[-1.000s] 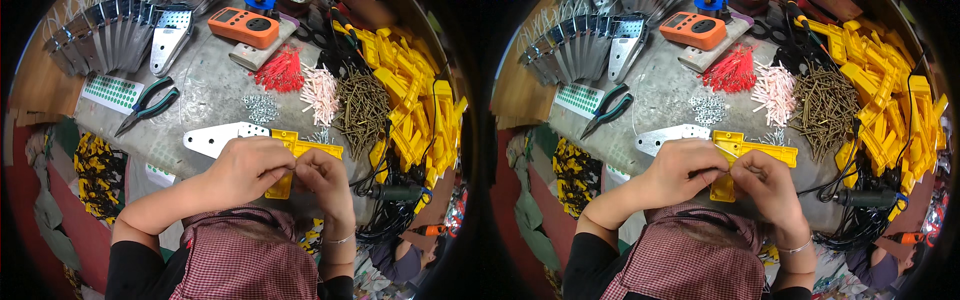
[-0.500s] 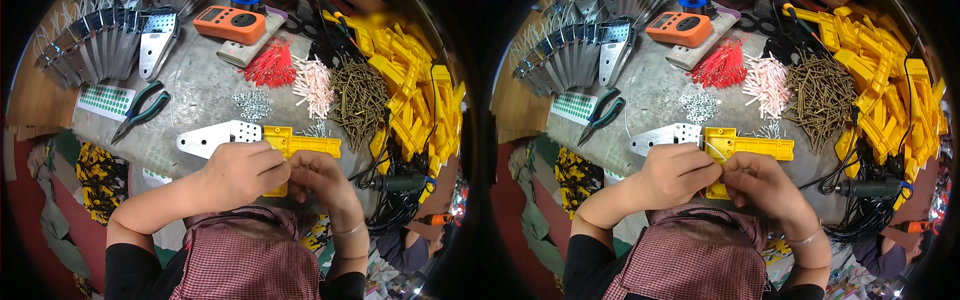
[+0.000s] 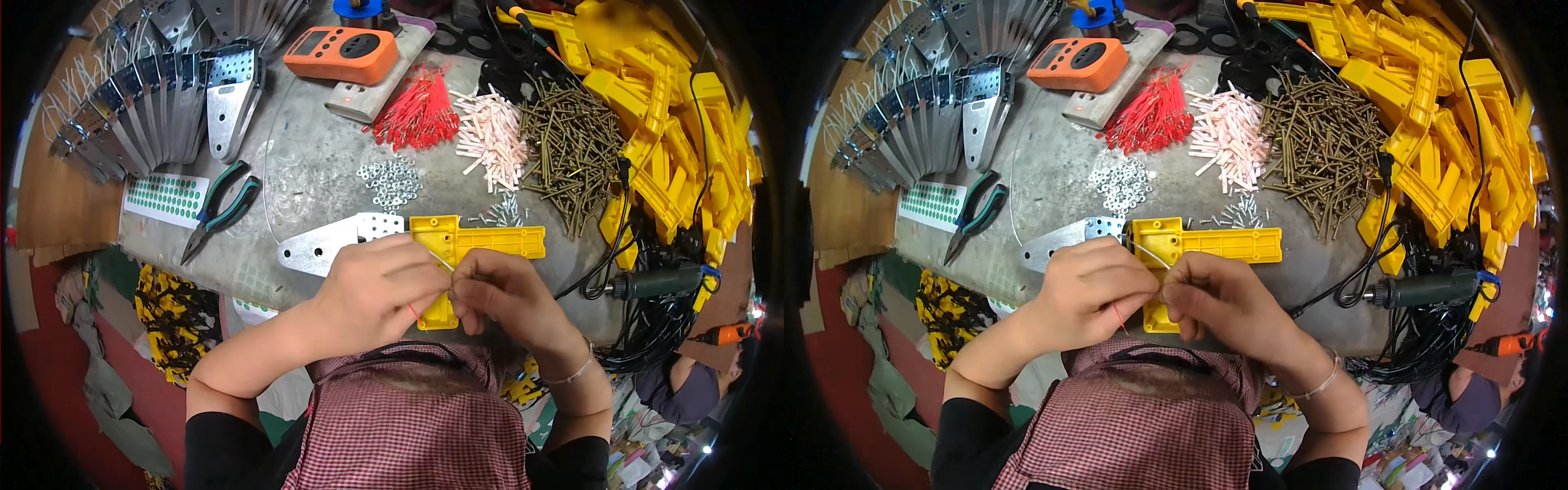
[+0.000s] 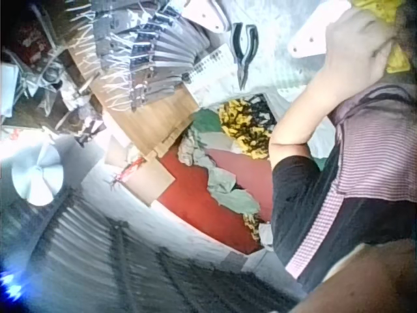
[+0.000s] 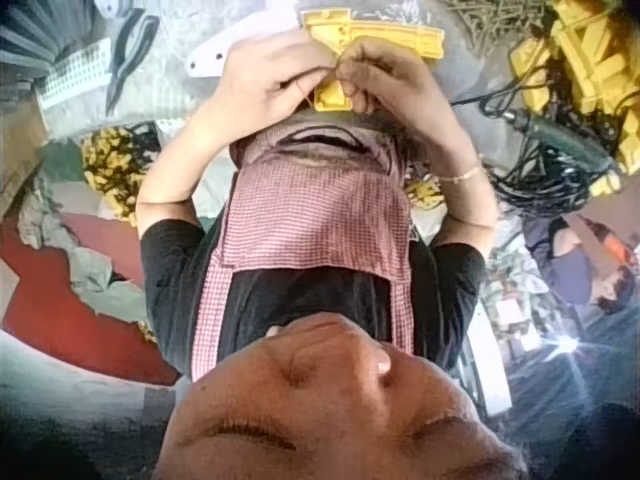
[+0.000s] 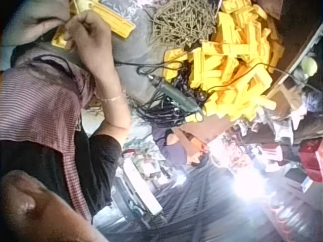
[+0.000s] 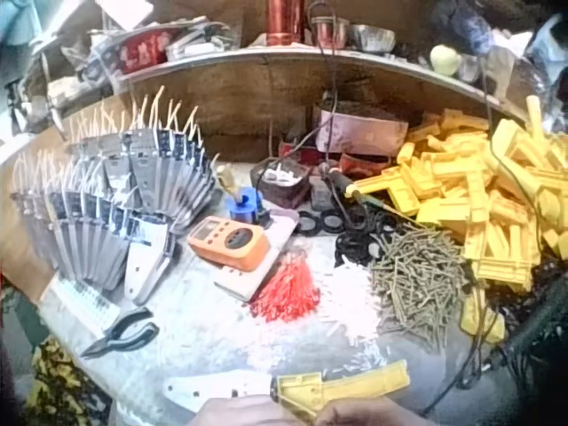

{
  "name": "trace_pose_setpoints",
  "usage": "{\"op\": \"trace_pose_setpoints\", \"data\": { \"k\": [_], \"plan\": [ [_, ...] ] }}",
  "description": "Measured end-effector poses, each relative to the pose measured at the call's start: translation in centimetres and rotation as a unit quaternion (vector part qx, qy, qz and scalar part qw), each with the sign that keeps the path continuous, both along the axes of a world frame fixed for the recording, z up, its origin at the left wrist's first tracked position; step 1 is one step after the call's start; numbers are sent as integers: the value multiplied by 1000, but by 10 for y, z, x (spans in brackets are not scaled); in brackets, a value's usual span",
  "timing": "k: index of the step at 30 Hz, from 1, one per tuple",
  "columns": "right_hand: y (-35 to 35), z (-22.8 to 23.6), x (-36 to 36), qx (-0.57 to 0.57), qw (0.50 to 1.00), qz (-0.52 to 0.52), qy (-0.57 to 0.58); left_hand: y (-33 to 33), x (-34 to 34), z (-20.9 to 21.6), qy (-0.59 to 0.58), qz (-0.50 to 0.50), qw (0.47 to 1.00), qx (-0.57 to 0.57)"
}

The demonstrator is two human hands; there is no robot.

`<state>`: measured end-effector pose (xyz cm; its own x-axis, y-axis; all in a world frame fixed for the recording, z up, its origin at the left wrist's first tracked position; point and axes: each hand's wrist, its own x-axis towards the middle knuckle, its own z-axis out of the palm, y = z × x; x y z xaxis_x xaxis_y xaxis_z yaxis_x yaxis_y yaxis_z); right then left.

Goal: Assembling components into a yellow plastic toy housing using a soldering iron and an electric screwdriver.

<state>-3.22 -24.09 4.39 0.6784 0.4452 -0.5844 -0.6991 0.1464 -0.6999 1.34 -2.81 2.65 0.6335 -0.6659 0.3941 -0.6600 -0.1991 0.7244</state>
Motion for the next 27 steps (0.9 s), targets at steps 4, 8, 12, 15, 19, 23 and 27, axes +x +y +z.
{"op": "trace_pose_setpoints", "data": {
  "k": [4, 8, 12, 15, 19, 23, 27],
  "plan": [
    [12, -1, -14, -345, 802, -19, -488, 0, 3, 5, 110, 7, 993, -34],
    [15, -9, -12, -431, 638, -26, -638, 0, 4, 11, 139, -1, 990, 8],
    [16, -12, -12, -344, 761, -45, -548, -3, 4, 15, 142, 22, 989, -31],
    [14, -8, -15, -345, 787, -41, -510, 15, 15, 17, 133, -4, 990, -41],
    [-11, 1, -12, -285, 841, -56, -456, 18, 15, 21, 161, 43, 986, -9],
    [-13, 12, 7, -432, 798, -11, -420, 4, 15, 29, 233, 114, 965, -27],
    [3, 5, 17, -476, 679, 93, -552, -1, 18, 20, 81, 88, 993, 18]
  ]
}}
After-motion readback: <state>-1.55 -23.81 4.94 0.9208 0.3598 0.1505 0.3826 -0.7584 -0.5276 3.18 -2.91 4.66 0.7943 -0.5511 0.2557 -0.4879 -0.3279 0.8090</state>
